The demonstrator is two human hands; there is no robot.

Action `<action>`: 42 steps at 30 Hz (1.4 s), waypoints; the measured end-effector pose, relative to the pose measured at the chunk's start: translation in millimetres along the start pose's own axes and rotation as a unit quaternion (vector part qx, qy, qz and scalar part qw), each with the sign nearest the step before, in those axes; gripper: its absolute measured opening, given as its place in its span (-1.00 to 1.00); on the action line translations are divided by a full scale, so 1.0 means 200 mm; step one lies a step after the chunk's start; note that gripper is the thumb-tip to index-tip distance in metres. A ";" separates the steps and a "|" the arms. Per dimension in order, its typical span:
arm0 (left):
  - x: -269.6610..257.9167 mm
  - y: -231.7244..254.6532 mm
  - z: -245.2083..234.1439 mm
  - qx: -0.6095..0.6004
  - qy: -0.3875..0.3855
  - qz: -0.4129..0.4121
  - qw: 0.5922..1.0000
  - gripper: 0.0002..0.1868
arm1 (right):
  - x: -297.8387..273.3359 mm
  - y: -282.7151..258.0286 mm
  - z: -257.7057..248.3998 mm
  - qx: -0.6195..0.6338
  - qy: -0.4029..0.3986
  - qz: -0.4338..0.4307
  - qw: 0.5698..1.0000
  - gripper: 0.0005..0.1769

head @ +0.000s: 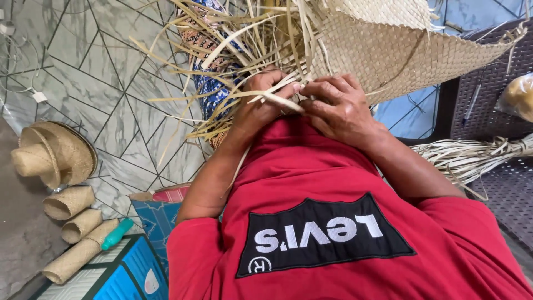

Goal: The person is weaving a traditional hat using dried palm leaves or straw.

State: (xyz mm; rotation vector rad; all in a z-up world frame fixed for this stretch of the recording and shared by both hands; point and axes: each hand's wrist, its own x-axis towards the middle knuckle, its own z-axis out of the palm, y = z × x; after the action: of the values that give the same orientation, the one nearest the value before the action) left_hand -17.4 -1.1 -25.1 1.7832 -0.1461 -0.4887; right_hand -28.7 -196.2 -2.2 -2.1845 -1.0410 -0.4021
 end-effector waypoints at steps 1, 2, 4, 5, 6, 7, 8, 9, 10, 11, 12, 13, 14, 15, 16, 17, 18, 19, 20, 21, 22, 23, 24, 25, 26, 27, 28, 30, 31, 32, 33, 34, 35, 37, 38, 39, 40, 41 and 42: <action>0.00 -0.04 0.02 -0.003 0.022 -0.005 1.000 -0.83 | 0.00 -0.01 0.00 0.050 0.008 0.013 0.999 -0.87; 0.01 -0.08 0.04 -0.007 0.043 -0.008 0.999 -0.83 | 0.00 -0.01 0.00 0.099 0.016 0.026 0.995 -0.90; 0.01 -0.10 0.07 -0.010 0.049 -0.026 0.998 -0.82 | 0.01 -0.06 -0.08 0.232 0.021 0.073 0.970 -0.94; 0.01 -0.11 0.08 -0.013 0.056 -0.044 0.997 -0.81 | 0.01 -0.09 -0.12 0.362 0.025 0.119 0.924 -0.92; 0.01 -0.11 0.08 -0.013 0.056 -0.045 0.997 -0.81 | -0.01 -0.10 -0.16 0.362 0.024 0.120 0.924 -0.92; 0.02 -0.11 0.08 -0.023 0.053 -0.066 0.996 -0.81 | -0.03 -0.11 -0.20 0.496 0.080 0.156 0.851 -0.90; 0.03 -0.11 0.07 -0.032 0.050 -0.083 0.995 -0.80 | -0.05 -0.11 -0.24 0.614 0.133 0.185 0.755 -0.87; 0.03 -0.08 0.06 -0.032 0.050 -0.080 0.995 -0.80 | -0.04 -0.07 -0.24 0.613 0.133 0.184 0.757 -0.87; 0.02 -0.05 0.05 -0.016 0.045 -0.096 0.994 -0.79 | -0.03 -0.03 -0.24 0.596 0.137 0.215 0.762 -0.86; 0.02 -0.01 0.05 0.001 0.041 -0.112 0.993 -0.77 | -0.03 0.00 -0.25 0.578 0.141 0.246 0.765 -0.84; 0.02 -0.01 0.05 -0.002 0.042 -0.110 0.993 -0.77 | -0.03 0.02 -0.23 0.576 0.139 0.245 0.767 -0.84; 0.02 -0.02 0.05 0.009 0.040 -0.119 0.992 -0.79 | -0.04 0.03 -0.21 0.494 0.073 0.322 0.804 -0.83; 0.02 -0.02 0.06 0.020 0.041 -0.129 0.991 -0.80 | -0.04 0.04 -0.18 0.404 0.005 0.392 0.827 -0.81; 0.02 -0.03 0.07 0.017 0.043 -0.128 0.991 -0.80 | -0.01 0.02 -0.19 0.402 0.001 0.391 0.828 -0.81; 0.02 -0.04 0.08 -0.011 0.031 -0.120 0.992 -0.78 | 0.02 -0.01 -0.19 0.320 -0.067 0.378 0.866 -0.84; 0.02 -0.05 0.10 -0.039 0.018 -0.111 0.993 -0.76 | 0.04 -0.03 -0.20 0.233 -0.135 0.359 0.894 -0.86; -0.02 0.06 0.09 -0.041 0.010 -0.097 0.994 -0.76 | 0.01 -0.05 -0.15 0.219 -0.128 0.361 0.897 -0.86; -0.06 0.18 0.09 -0.099 0.004 -0.124 0.987 -0.67 | -0.04 -0.06 -0.12 0.108 -0.170 0.382 0.902 -0.79; -0.01 0.35 0.09 -0.142 -0.027 -0.126 0.981 -0.57 | -0.06 -0.04 -0.14 -0.025 -0.179 0.409 0.894 -0.71; 0.00 0.32 0.13 -0.130 -0.059 -0.088 0.986 -0.57 | -0.08 -0.03 -0.18 -0.059 -0.141 0.420 0.894 -0.71; 0.00 0.24 0.16 -0.034 -0.033 -0.058 0.997 -0.68 | -0.11 -0.03 -0.18 0.009 -0.115 0.403 0.908 -0.75; 0.02 0.14 0.17 0.059 0.000 -0.022 0.998 -0.77 | -0.14 -0.03 -0.15 0.075 -0.088 0.378 0.918 -0.75; 0.03 0.13 0.19 0.063 -0.013 -0.006 0.998 -0.77 | -0.15 -0.02 -0.14 0.062 -0.072 0.384 0.919 -0.75; 0.06 0.12 0.19 0.096 -0.002 0.010 0.995 -0.79 | -0.16 0.00 -0.12 0.078 -0.068 0.374 0.921 -0.76; 0.07 0.10 0.19 0.124 0.018 0.021 0.992 -0.81 | -0.17 0.02 -0.10 0.097 -0.073 0.359 0.925 -0.77; 0.11 0.07 0.20 0.124 0.014 0.033 0.992 -0.81 | -0.17 0.03 -0.11 0.087 -0.066 0.359 0.927 -0.77; 0.12 0.05 0.20 0.138 0.024 0.007 0.990 -0.78 | -0.18 0.03 -0.10 0.121 -0.067 0.383 0.913 -0.76; 0.13 0.05 0.20 0.152 0.033 -0.015 0.988 -0.76 | -0.20 0.05 -0.08 0.153 -0.065 0.407 0.898 -0.74; 0.13 0.08 0.19 0.144 0.026 -0.043 0.988 -0.77 | -0.22 0.06 -0.07 0.178 -0.044 0.410 0.893 -0.78; 0.13 0.11 0.19 0.136 0.020 -0.072 0.988 -0.78 | -0.23 0.07 -0.05 0.206 -0.024 0.414 0.887 -0.82; 0.12 0.05 0.21 0.138 0.019 -0.071 0.988 -0.78 | -0.23 0.07 -0.06 0.206 -0.022 0.414 0.887 -0.82; 0.11 -0.02 0.23 0.135 0.029 -0.023 0.990 -0.80 | -0.22 0.06 -0.07 0.189 -0.014 0.399 0.897 -0.86; 0.10 -0.08 0.25 0.132 0.039 0.026 0.990 -0.81 | -0.22 0.06 -0.08 0.171 -0.007 0.383 0.908 -0.89; 0.08 0.02 0.27 0.156 0.056 0.016 0.986 -0.79 | -0.21 0.03 -0.11 0.173 0.003 0.394 0.903 -0.86; 0.07 0.07 0.27 0.179 0.077 0.007 0.981 -0.77 | -0.20 0.01 -0.12 0.175 0.009 0.402 0.899 -0.82; 0.07 0.05 0.28 0.179 0.073 0.007 0.981 -0.77 | -0.20 0.00 -0.12 0.174 0.011 0.405 0.898 -0.82; 0.06 0.03 0.29 0.196 0.089 0.025 0.976 -0.80 | -0.20 0.00 -0.13 0.186 0.007 0.413 0.892 -0.80; 0.06 0.01 0.30 0.213 0.105 0.043 0.970 -0.83 | -0.20 -0.01 -0.14 0.197 0.003 0.420 0.886 -0.78; 0.07 0.00 0.30 0.212 0.093 0.049 0.972 -0.83 | -0.20 -0.01 -0.14 0.190 0.011 0.428 0.883 -0.78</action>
State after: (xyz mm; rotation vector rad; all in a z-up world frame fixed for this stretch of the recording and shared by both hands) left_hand -28.7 -59.0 -38.8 2.2168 -0.2187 -0.2243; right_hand -55.7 -236.3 -2.0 -2.0200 -0.0471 0.1793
